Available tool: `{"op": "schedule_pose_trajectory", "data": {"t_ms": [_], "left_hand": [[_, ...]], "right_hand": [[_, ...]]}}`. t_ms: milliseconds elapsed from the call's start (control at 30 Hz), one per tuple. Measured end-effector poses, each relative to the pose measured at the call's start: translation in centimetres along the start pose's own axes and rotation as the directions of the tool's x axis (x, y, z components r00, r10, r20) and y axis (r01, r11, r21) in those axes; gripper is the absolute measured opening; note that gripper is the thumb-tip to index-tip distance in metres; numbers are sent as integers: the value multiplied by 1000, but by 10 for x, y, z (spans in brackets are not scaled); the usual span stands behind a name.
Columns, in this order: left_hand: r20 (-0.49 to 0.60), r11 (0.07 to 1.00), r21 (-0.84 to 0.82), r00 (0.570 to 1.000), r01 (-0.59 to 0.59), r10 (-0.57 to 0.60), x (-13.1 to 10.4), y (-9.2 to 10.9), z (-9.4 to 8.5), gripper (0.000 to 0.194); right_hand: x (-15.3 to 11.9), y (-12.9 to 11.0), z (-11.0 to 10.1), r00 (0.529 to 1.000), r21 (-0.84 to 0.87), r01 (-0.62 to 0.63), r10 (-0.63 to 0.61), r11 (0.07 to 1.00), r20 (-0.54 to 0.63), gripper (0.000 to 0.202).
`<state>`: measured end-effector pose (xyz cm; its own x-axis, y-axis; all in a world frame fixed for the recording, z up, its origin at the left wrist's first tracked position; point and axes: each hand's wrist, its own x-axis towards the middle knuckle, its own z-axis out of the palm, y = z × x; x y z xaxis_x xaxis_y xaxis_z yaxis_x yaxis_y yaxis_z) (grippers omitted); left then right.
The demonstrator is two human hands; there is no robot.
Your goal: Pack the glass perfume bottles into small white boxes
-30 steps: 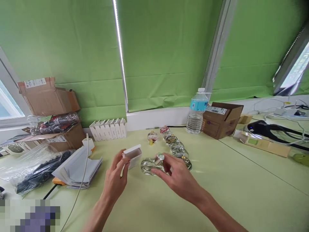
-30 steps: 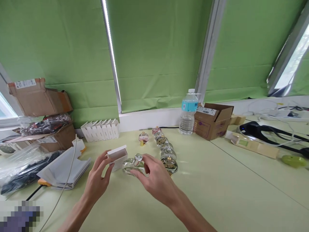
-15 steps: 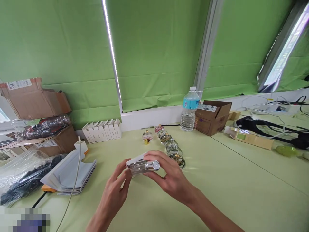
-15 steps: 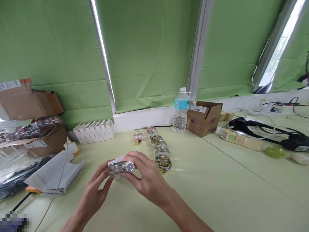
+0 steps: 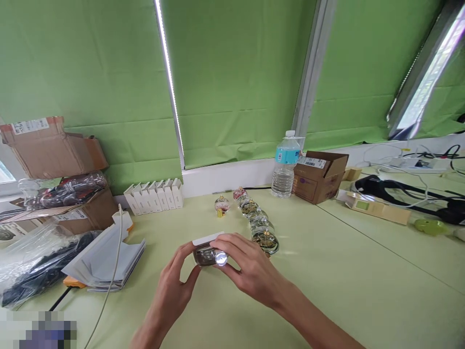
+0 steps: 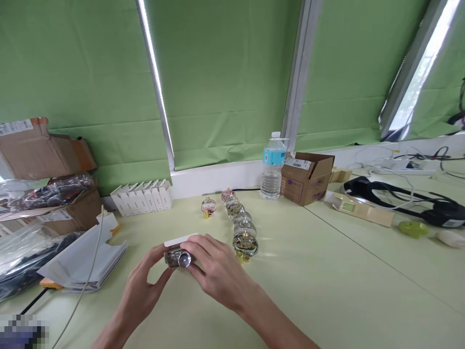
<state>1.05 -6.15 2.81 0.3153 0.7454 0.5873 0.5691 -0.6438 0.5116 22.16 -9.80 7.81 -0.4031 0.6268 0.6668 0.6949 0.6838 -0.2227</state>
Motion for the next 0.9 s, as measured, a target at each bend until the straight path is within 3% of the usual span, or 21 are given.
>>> {"op": "schedule_pose_trajectory", "data": {"t_ms": [267, 900], "left_hand": [[15, 998, 29, 998, -58, 57, -3, -2, 3, 40], [52, 990, 89, 993, -109, 105, -5, -4, 4, 39]], "right_hand": [[1, -3, -3, 995, 26, -31, 29, 999, 92, 20], [-1, -4, 1, 979, 46, -99, 89, 994, 185, 29]]}}
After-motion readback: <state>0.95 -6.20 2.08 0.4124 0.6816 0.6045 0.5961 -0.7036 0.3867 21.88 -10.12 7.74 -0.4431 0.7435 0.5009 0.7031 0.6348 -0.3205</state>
